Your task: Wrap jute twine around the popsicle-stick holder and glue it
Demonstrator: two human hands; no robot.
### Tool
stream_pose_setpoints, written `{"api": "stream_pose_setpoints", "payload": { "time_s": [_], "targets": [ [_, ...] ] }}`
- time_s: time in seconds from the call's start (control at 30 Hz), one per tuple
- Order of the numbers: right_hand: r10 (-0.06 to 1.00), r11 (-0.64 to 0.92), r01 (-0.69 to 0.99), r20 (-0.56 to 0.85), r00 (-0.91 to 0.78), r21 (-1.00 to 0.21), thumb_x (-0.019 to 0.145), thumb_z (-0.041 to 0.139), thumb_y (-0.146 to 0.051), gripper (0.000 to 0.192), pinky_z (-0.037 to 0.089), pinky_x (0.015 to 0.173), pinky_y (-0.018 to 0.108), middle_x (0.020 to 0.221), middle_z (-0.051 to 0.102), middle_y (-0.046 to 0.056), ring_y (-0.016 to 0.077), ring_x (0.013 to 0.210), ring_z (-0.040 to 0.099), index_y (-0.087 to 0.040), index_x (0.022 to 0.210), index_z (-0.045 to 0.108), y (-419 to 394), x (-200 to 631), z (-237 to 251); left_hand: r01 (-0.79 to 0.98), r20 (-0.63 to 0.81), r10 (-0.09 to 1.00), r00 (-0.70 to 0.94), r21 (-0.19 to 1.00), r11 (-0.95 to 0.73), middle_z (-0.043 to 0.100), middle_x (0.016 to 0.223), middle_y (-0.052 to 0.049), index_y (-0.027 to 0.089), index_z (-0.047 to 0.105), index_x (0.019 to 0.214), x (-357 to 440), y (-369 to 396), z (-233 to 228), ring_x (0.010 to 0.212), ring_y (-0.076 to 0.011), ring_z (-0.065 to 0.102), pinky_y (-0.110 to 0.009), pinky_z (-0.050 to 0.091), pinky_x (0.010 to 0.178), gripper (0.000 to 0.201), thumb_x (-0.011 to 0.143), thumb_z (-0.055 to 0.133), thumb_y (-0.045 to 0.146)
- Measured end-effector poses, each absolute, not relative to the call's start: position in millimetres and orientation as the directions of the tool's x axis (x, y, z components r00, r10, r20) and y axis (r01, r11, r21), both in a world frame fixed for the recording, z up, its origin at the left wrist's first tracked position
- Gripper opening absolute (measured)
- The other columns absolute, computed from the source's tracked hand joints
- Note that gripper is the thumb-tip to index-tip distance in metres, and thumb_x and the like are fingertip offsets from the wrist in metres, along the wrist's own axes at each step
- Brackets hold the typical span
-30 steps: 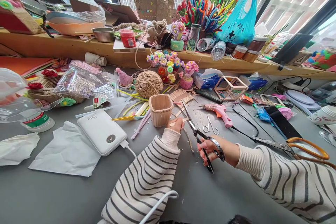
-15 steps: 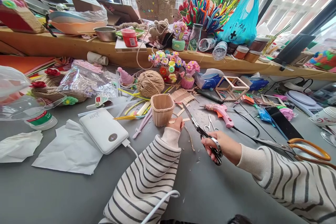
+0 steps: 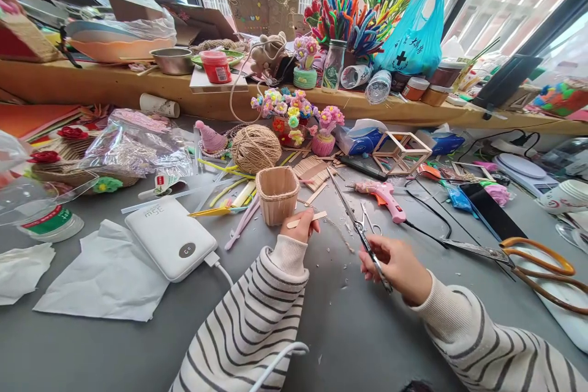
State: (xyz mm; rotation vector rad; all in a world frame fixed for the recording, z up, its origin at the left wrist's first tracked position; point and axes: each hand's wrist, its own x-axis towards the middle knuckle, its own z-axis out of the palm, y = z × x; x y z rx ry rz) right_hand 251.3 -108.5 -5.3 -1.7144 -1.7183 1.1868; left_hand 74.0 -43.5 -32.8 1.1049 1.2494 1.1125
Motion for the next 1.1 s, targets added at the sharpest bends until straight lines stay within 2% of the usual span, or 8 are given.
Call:
{"api": "stream_pose_setpoints", "payload": {
  "time_s": [0.17,0.23,0.3,0.4,0.57,0.73,0.9,1.1],
  "targets": [
    [0.982,0.114,0.949,0.176,-0.063,-0.296,0.066,0.049,-0.022,0.003,0.036,0.052,0.027,0.058,0.061,0.003,0.0170,0.053,0.054,-0.020,0.065,0.051,-115.8,257.9,-24.2,-0.005,-0.099,0.995,-0.013,0.995,0.099,0.032,0.033,0.004,0.020,0.047,0.036,73.1,-50.1,-27.2,0.036,-0.0090,0.029,-0.026,0.021,0.041,0.039,0.068,0.042,0.043],
    [0.937,0.130,0.982,0.341,-0.076,-0.138,0.066,0.048,-0.017,0.012,0.036,0.054,0.026,0.067,0.065,0.005,0.0177,0.059,0.058,-0.018,0.073,0.057,-119.5,257.8,-33.6,-0.002,-0.090,0.996,-0.024,0.996,0.090,0.033,0.034,0.003,0.020,0.046,0.035,72.0,-52.7,-26.2,0.037,-0.0091,0.029,-0.026,0.022,0.042,0.039,0.068,0.042,0.041],
    [0.886,0.102,0.995,0.455,-0.086,-0.010,0.068,0.046,-0.015,0.016,0.036,0.056,0.026,0.072,0.067,0.007,0.0180,0.062,0.059,-0.015,0.078,0.059,-122.3,255.9,-41.2,-0.002,-0.087,0.996,-0.030,0.996,0.087,0.034,0.035,0.003,0.020,0.046,0.035,71.2,-54.4,-26.0,0.037,-0.0090,0.029,-0.026,0.021,0.042,0.039,0.068,0.042,0.040],
    [0.863,0.075,0.994,0.494,-0.106,0.082,0.070,0.047,-0.016,0.015,0.036,0.058,0.027,0.073,0.066,0.008,0.0183,0.064,0.059,-0.015,0.078,0.059,-123.8,253.0,-46.1,-0.005,-0.087,0.996,-0.031,0.996,0.087,0.033,0.035,0.003,0.020,0.045,0.035,70.9,-55.6,-26.2,0.037,-0.0090,0.029,-0.026,0.021,0.042,0.039,0.069,0.041,0.039],
    [0.888,0.041,0.998,0.455,-0.062,0.055,0.067,0.049,-0.018,0.017,0.037,0.061,0.028,0.074,0.065,0.009,0.0205,0.067,0.059,-0.014,0.081,0.059,-123.3,251.4,-42.4,-0.012,-0.074,0.997,-0.037,0.997,0.074,0.033,0.035,0.003,0.020,0.045,0.036,70.9,-55.2,-27.0,0.037,-0.0086,0.028,-0.026,0.020,0.043,0.039,0.069,0.042,0.041],
    [0.929,0.010,0.998,0.369,0.016,-0.068,0.070,0.050,-0.020,0.018,0.037,0.057,0.029,0.070,0.068,0.007,0.0205,0.062,0.061,-0.016,0.083,0.061,-129.9,247.9,-44.6,0.006,-0.062,0.997,-0.055,0.998,0.063,0.031,0.033,0.004,0.020,0.046,0.036,69.7,-53.3,-29.0,0.036,-0.0084,0.028,-0.027,0.019,0.041,0.040,0.070,0.043,0.042],
    [0.959,-0.033,0.979,0.268,0.088,-0.204,0.077,0.052,-0.037,0.018,0.036,0.051,0.028,0.062,0.065,0.003,0.0193,0.056,0.061,-0.019,0.077,0.058,-133.7,246.0,-47.5,0.011,-0.043,0.998,-0.049,0.999,0.044,0.030,0.033,0.005,0.019,0.046,0.038,68.9,-54.2,-26.8,0.035,-0.0074,0.026,-0.026,0.017,0.040,0.042,0.071,0.046,0.046],
    [1.000,-0.029,0.970,-0.007,0.028,-0.243,0.071,0.061,-0.038,0.019,0.035,0.048,0.026,0.062,0.062,0.000,0.0169,0.053,0.056,-0.020,0.073,0.054,-121.8,246.8,-25.3,0.009,0.022,1.000,-0.006,1.000,-0.022,0.031,0.036,0.005,0.018,0.043,0.036,67.6,-57.3,-21.2,0.036,-0.0062,0.026,-0.025,0.018,0.040,0.046,0.069,0.053,0.049]
  ]
}}
